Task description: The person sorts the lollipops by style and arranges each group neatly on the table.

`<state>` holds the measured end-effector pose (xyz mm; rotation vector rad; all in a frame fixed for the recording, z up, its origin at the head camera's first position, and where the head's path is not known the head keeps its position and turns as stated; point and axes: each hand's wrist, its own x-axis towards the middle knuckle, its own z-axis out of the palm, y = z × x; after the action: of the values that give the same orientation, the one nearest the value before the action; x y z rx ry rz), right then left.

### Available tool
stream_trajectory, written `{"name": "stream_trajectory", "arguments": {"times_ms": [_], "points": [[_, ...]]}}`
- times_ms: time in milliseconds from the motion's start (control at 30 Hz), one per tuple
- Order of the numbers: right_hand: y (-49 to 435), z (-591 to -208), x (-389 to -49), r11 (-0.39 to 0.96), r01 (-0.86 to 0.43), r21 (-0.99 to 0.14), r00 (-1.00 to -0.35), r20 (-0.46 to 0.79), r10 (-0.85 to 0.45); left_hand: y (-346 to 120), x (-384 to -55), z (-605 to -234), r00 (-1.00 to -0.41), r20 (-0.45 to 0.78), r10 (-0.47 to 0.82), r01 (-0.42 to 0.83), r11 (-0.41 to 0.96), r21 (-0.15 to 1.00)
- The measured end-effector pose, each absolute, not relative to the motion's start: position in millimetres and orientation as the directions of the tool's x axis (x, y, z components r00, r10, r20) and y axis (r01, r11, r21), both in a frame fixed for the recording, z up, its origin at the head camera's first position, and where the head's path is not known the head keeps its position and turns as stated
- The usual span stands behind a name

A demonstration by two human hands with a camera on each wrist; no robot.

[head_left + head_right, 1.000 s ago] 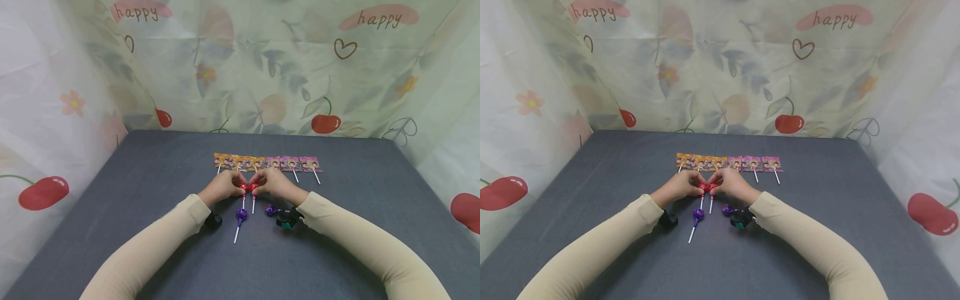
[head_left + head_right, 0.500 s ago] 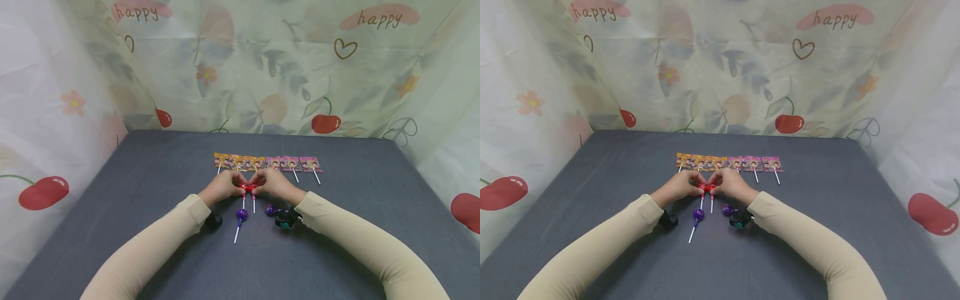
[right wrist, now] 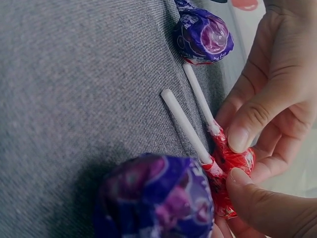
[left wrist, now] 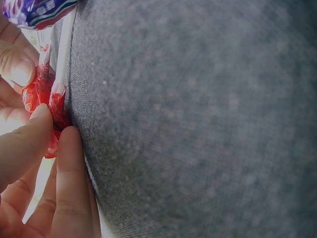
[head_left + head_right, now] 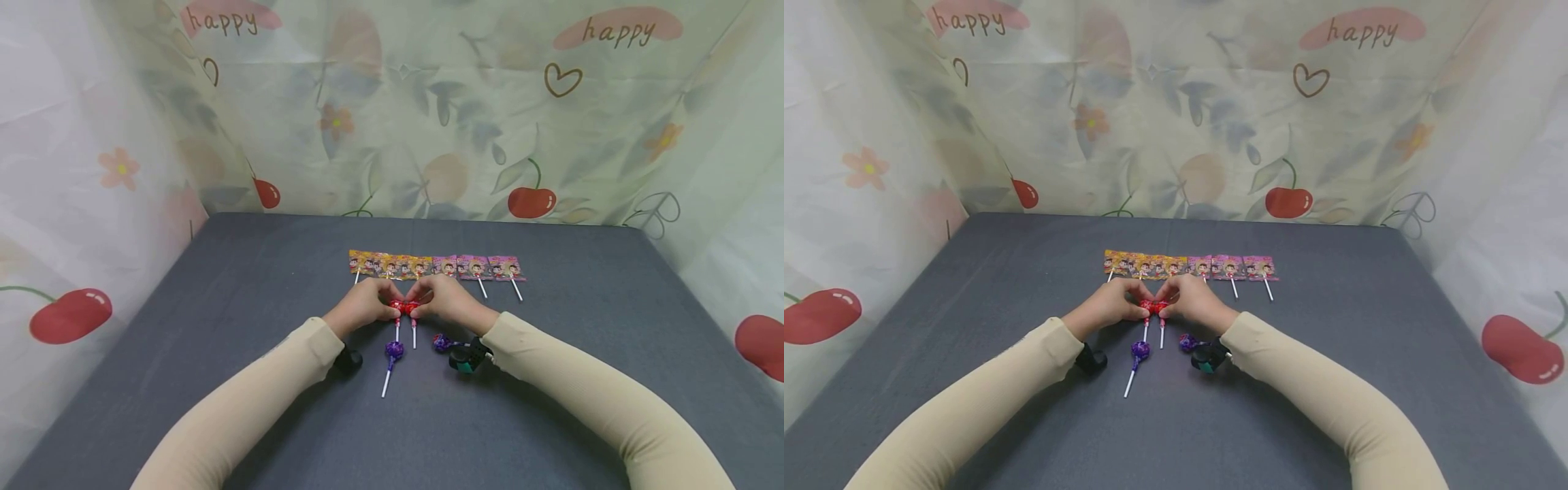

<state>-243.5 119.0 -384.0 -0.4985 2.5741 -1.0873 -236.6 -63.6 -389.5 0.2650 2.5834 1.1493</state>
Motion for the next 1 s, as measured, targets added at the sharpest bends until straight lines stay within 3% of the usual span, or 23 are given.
{"name": "stream_trajectory", "arguments": {"times_ms": [1000], "points": [[116.9,-385.0,-243.0,0.641,-0.185,-0.745,-0.893,-0.145,-0.426,-63.7,-238.3,-390.7,-0.935,-0.206,0.288,0.043,0.670,0.741]]}}
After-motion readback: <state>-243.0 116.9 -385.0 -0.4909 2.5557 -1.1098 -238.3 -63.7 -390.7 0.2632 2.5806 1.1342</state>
